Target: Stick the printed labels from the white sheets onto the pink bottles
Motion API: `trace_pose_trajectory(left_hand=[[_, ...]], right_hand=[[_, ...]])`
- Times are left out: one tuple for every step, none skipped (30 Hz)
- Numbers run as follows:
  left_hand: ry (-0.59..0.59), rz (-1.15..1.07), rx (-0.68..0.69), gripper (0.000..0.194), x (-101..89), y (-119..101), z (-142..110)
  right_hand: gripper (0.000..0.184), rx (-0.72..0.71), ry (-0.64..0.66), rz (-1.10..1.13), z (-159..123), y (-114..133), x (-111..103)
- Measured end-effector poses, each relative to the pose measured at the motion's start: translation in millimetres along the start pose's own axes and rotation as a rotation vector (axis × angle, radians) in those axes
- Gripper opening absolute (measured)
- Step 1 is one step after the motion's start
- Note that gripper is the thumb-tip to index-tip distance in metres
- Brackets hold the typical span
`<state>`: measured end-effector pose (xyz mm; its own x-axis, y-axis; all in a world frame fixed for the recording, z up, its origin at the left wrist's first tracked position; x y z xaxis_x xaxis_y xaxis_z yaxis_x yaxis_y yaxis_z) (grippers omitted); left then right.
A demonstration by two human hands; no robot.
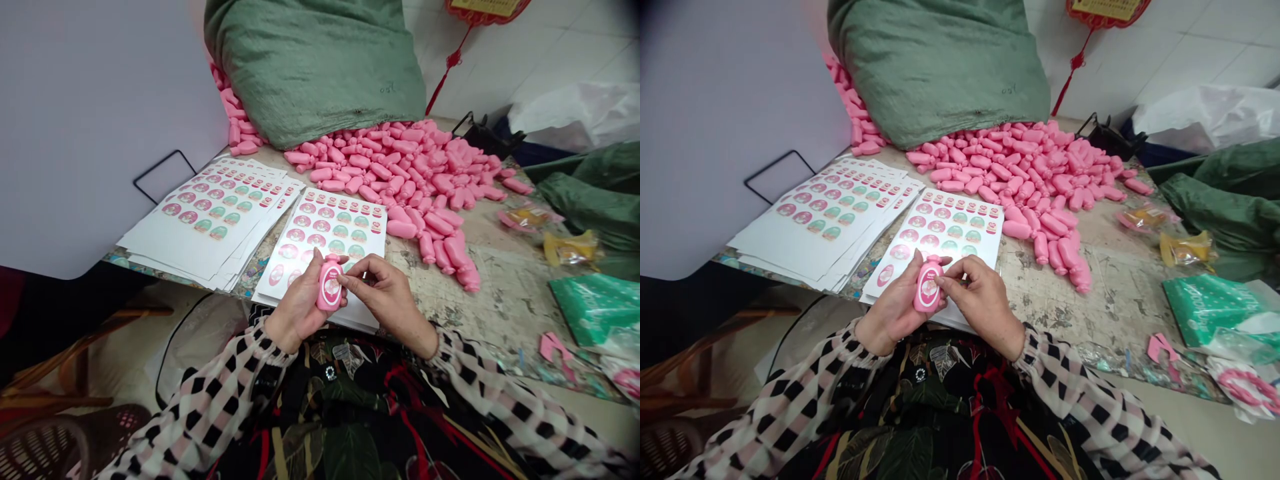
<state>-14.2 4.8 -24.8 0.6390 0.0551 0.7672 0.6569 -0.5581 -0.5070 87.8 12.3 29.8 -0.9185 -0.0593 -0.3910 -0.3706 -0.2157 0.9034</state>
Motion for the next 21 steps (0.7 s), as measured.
trace_pose_trajectory(left_hand=[[0.002, 0.002, 0.002, 0.047, 0.1, 0.0, 0.0], [0.004, 0.004, 0.004, 0.047, 0.3, 0.0, 0.1], [0.006, 0.006, 0.005, 0.047, 0.6, 0.1, 0.3], [0.007, 0.009, 0.005, 0.047, 0.8, 0.3, 0.5], [0.006, 0.013, 0.007, 0.047, 0.9, 0.5, 0.9], [0.006, 0.016, 0.009, 0.047, 1.1, 0.6, 1.3], [0.011, 0.02, 0.01, 0.048, 1.6, 0.8, 1.6], [0.019, 0.024, 0.01, 0.049, 2.3, 0.9, 1.7], [0.026, 0.031, 0.012, 0.05, 2.8, 0.5, 1.6], [0.034, 0.042, 0.014, 0.05, 3.1, -0.2, 0.9], [0.045, 0.067, 0.015, 0.048, 3.5, -1.1, -0.1], [0.058, 0.108, 0.01, 0.045, 3.9, -1.9, -1.7], [0.075, 0.162, -0.005, 0.042, 4.2, -2.1, -3.6], [0.093, 0.222, -0.03, 0.044, 4.3, -1.6, -5.7], [0.114, 0.279, -0.061, 0.05, 4.2, -0.3, -7.9], [0.132, 0.324, -0.092, 0.055, 3.8, 1.1, -10.0], [0.145, 0.351, -0.116, 0.057, 3.1, 2.4, -11.8], [0.155, 0.363, -0.133, 0.057, 2.4, 3.3, -13.2], [0.165, 0.363, -0.14, 0.055, 2.2, 4.0, -14.3], [0.175, 0.359, -0.144, 0.054, 2.4, 4.7, -15.0], [0.187, 0.352, -0.148, 0.053, 3.1, 5.4, -15.7]], right_hand=[[0.018, 0.001, 0.001, -0.001, 0.1, -0.3, 0.1], [0.018, 0.004, 0.003, -0.003, 0.1, -0.8, 0.4], [0.018, 0.005, 0.005, -0.005, 0.2, -1.4, 0.6], [0.018, 0.008, 0.007, -0.009, 0.1, -2.2, 0.8], [0.019, 0.01, 0.007, -0.014, 0.1, -3.1, 0.9], [0.019, 0.011, 0.007, -0.02, 0.2, -4.0, 0.8], [0.019, 0.013, 0.005, -0.026, 0.2, -4.9, 0.6], [0.019, 0.016, 0.007, -0.032, 0.3, -5.9, 0.6], [0.019, 0.018, 0.007, -0.037, 0.4, -6.7, 0.4], [0.019, 0.02, 0.008, -0.041, 0.5, -7.5, 0.2], [0.019, 0.022, 0.009, -0.046, 0.6, -8.2, 0.0], [0.019, 0.023, 0.013, -0.054, 0.6, -8.7, -0.1], [0.018, 0.024, 0.017, -0.064, 0.4, -9.2, -0.3], [0.018, 0.023, 0.024, -0.074, 0.1, -9.5, -0.3], [0.017, 0.021, 0.038, -0.082, -0.3, -9.7, 0.0], [0.016, 0.02, 0.064, -0.084, -0.9, -10.1, 0.8], [0.015, 0.018, 0.093, -0.082, -1.4, -10.6, 1.5], [0.014, 0.016, 0.129, -0.078, -1.8, -11.2, 2.0], [0.013, 0.013, 0.164, -0.076, -1.9, -12.0, 1.9], [0.013, 0.005, 0.19, -0.077, -1.5, -12.5, 0.5], [0.012, -0.006, 0.2, -0.085, -0.4, -13.1, -2.6]])
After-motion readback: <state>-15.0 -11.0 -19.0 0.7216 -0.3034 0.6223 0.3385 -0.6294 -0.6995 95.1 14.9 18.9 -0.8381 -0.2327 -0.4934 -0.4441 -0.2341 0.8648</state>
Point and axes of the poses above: each hand's wrist, its own z-axis towards the middle knuckle, its own x-axis out of the palm, y = z × x, the point moved 8 cm from there along z, towards the middle knuckle, and after that the axes turned 1 degree about y, right-handed, at the moved point
